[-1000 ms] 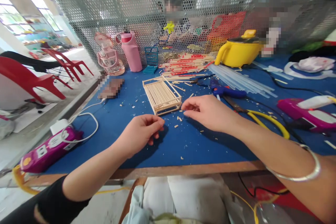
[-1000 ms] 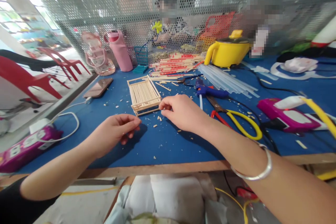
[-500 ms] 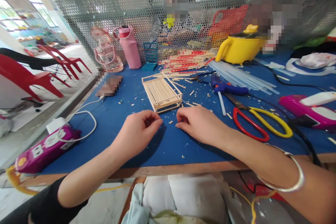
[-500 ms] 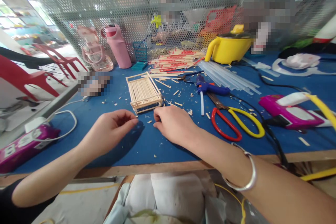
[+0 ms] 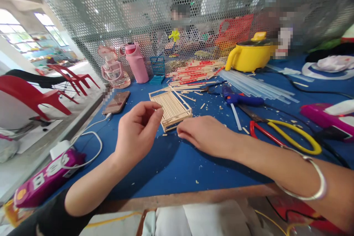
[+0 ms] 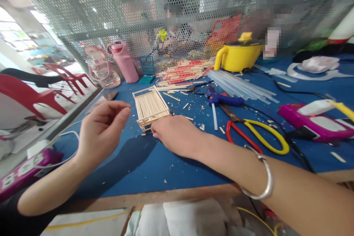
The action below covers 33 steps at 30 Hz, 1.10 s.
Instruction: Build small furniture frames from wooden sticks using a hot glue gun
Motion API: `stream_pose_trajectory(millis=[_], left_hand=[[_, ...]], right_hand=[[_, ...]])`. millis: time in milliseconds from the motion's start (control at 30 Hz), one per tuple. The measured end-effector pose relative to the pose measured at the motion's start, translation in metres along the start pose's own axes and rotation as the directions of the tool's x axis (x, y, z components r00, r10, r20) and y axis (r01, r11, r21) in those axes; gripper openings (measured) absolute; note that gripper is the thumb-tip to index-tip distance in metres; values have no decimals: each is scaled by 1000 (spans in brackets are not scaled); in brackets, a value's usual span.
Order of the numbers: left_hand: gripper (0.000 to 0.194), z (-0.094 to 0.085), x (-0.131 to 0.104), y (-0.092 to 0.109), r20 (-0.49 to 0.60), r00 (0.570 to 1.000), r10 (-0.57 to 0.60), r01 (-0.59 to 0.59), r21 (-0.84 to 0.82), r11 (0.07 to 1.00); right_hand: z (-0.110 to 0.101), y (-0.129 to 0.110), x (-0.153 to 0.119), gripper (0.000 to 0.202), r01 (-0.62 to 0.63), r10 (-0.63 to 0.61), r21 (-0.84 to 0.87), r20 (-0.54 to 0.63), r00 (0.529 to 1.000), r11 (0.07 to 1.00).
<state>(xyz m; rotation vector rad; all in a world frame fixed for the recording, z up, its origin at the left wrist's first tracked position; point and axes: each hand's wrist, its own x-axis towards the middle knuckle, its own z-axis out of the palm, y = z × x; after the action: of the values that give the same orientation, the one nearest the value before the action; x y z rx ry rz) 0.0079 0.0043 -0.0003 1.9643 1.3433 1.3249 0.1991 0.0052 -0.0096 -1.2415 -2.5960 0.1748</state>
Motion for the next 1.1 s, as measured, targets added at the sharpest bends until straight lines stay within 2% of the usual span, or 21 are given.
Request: stream_pose_trajectory(millis=[33,67,133,200,267,367,433,467,500,567,633,700,800,833,867,900,967,1000,1033,1067,1100], left_hand=[[22,1,1,4,2,1000,7,-7,-6,1000],[24,2,1,8,61,998,-11,11,3,1000],[30,6,-2,13,266,959,-97,92,32,995],[33,10,-7,14,420,887,-189,203,12,979],[35,14,-12,11,528,804,-274,346,-41,937],[38,16,-13,2,686,624,-375,598,-110,794],[37,16,-13,-4,765,522,-377,733,-177,657],[36,17,-12,-7,787,498,-364,779,-221,587],[34,18,-12,-8,792,496,-355,808,-271,524],[32,20,-14,-10,774,518,-364,827,-344,444],[32,23,-16,-11,746,536,-395,823,-358,440],[35,26,-18,-11,729,543,-417,814,-334,476],[41,27,-23,-10,706,547,-450,792,-263,551],[42,26,-24,-9,685,561,-464,771,-228,594],[42,24,-25,-8,644,598,-476,732,-197,653],[40,22,-26,-6,576,667,-473,666,-177,724],[28,17,-23,-3,344,860,-376,448,-157,880],[21,14,-19,-2,206,941,-267,299,-148,943],[17,11,-14,-1,78,988,-136,145,-129,981],[21,9,-7,-2,4,1000,-2,2,-109,994],[33,8,0,-4,-4,992,122,-122,-106,987]], right_hand=[[-3,2,-1,19,20,-17,47,-58,998,999],[-6,5,-3,19,47,-35,99,-123,992,994],[-8,9,-8,19,110,-69,176,-223,972,978],[-7,12,-13,19,147,-95,190,-257,962,971],[-5,13,-17,20,164,-120,174,-237,964,971],[-2,12,-18,19,192,-148,196,-221,964,962],[0,11,-16,17,153,-86,289,-233,969,945],[2,10,-15,17,100,-13,360,-235,972,928],[3,8,-14,17,30,79,442,-227,971,896],[5,4,-13,18,-109,256,608,-160,953,787],[7,0,-14,17,-184,341,743,-63,938,644],[8,-3,-14,13,-200,356,826,-1,934,526],[9,-4,-12,8,-201,381,864,11,924,462],[9,-3,-11,8,-214,400,874,24,916,436],[10,-2,-9,9,-230,423,892,48,905,389],[11,-1,-7,9,-248,446,914,85,891,321],[14,0,-4,10,-282,477,946,177,861,158],[15,0,-2,11,-290,487,953,213,847,88],[16,1,-1,11,-296,497,954,241,834,35],[17,1,0,12,-299,509,954,259,821,-3],[17,0,0,13,-299,525,954,271,807,-32]])
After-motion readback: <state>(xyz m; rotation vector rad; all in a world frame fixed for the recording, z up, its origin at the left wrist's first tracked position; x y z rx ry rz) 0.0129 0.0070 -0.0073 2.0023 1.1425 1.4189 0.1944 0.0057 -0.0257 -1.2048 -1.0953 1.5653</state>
